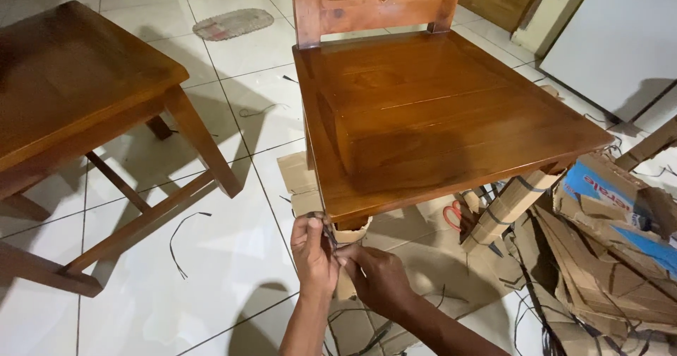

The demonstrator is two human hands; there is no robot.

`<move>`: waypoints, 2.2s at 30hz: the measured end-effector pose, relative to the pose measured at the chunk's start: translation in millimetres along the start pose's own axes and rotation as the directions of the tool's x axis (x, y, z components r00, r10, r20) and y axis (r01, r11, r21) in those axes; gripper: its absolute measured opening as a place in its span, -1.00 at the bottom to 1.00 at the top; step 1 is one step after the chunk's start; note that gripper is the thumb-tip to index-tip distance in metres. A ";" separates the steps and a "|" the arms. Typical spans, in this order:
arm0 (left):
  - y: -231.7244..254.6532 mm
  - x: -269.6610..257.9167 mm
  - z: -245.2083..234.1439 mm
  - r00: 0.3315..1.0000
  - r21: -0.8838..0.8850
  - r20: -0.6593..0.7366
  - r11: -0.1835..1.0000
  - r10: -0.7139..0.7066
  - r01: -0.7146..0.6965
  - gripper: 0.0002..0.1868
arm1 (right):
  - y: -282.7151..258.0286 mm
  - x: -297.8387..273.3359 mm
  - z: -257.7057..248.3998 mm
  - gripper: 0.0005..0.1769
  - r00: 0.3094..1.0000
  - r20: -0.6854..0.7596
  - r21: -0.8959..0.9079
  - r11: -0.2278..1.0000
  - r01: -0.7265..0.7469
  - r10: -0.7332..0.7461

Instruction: Wrapping wooden chair legs with cardboard and securing them with string using scissors

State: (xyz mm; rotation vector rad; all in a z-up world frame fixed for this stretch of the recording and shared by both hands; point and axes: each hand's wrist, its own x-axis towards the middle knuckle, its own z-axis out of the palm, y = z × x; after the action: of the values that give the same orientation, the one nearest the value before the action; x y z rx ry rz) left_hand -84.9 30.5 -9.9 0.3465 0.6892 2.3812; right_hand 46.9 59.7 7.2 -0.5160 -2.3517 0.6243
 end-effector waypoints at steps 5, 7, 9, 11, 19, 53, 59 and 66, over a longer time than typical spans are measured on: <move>5.1 -19.1 -17.4 0.994 -0.034 0.073 0.995 -0.086 0.089 -0.57 | -18.1 6.9 -7.6 -0.90 0.997 -0.077 0.071 0.998 0.000 0.005; 12.2 -31.8 -11.0 0.986 -0.117 0.135 0.987 -0.094 0.110 -0.44 | -17.6 6.3 -7.6 -0.90 0.997 -0.060 0.089 0.995 -0.033 0.039; 18.2 -44.1 -2.4 0.997 0.346 0.077 0.937 0.024 -0.049 -0.58 | -16.9 4.6 -6.6 -0.86 0.993 -0.047 0.123 0.987 -0.100 0.106; 21.2 -44.8 -3.5 0.998 0.422 0.060 0.906 0.020 -0.043 -0.66 | -13.4 3.0 -2.3 -0.97 0.992 -0.080 0.156 0.984 -0.085 0.098; 25.4 -41.1 -5.3 0.994 0.523 0.079 0.846 0.079 -0.108 -0.90 | -29.1 7.9 -18.1 -0.94 1.000 0.005 0.082 0.996 -0.030 0.030; 25.7 -19.4 6.9 0.991 0.491 0.029 0.865 -0.129 0.098 -0.73 | -61.8 19.4 -14.8 -0.67 0.964 -0.243 0.585 0.809 0.055 0.110; 13.6 2.8 24.4 0.973 0.500 -0.192 0.840 -0.130 0.210 -0.55 | -65.5 24.7 -24.6 -0.59 0.983 -0.167 0.492 0.870 0.021 0.071; 3.0 15.8 27.5 0.983 0.581 -0.124 0.813 0.138 -0.041 -0.44 | -63.6 24.3 -28.7 -0.48 0.986 -0.119 0.403 0.913 -0.060 0.118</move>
State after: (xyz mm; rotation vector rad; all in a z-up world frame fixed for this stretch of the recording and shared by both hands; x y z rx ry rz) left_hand -87.5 49.2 15.7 0.4466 1.5144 2.2516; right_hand 36.1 29.1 73.5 -0.4639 -2.0019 1.0468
